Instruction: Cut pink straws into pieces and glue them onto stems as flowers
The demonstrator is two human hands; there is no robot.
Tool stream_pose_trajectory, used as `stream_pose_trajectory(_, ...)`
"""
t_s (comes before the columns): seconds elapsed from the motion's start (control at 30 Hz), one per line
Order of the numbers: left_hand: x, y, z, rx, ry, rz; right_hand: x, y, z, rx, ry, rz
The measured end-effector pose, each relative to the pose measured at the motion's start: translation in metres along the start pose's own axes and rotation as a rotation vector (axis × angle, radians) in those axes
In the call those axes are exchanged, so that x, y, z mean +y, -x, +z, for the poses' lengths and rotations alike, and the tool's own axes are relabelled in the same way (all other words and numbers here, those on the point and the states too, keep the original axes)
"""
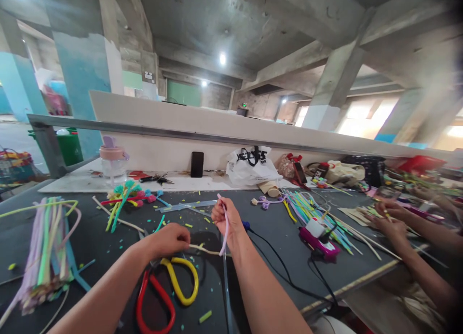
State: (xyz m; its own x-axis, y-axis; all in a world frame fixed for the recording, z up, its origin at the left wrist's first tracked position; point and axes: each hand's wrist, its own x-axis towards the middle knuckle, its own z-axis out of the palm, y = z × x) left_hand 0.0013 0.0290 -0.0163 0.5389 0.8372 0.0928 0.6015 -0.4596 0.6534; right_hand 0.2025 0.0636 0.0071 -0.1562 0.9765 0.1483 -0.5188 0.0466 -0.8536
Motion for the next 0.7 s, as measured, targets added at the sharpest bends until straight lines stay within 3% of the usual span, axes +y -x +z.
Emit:
stream_pose_trajectory(0.17,-0.021,0.009,-0.038,0.214,-0.131,-0.093,-0.012,0.001,-0.006,0.015,-0.142,-0.027)
stream_pose_trajectory(0.37,-0.052,0.023,-0.073,0.356,-0.296,-0.177,-0.011,0.0,-0.004,0.041,-0.191,-0.001)
stream_pose_trajectory(0.53,-0.067,0.037,-0.09,0.467,-0.497,-0.286,-0.004,0.0,0.001,0.066,-0.156,-0.008)
stream_pose_trajectory(0.7,-0.082,0.05,-0.092,0.544,-0.552,-0.473,0.004,-0.001,0.006,0.015,-0.028,0.007)
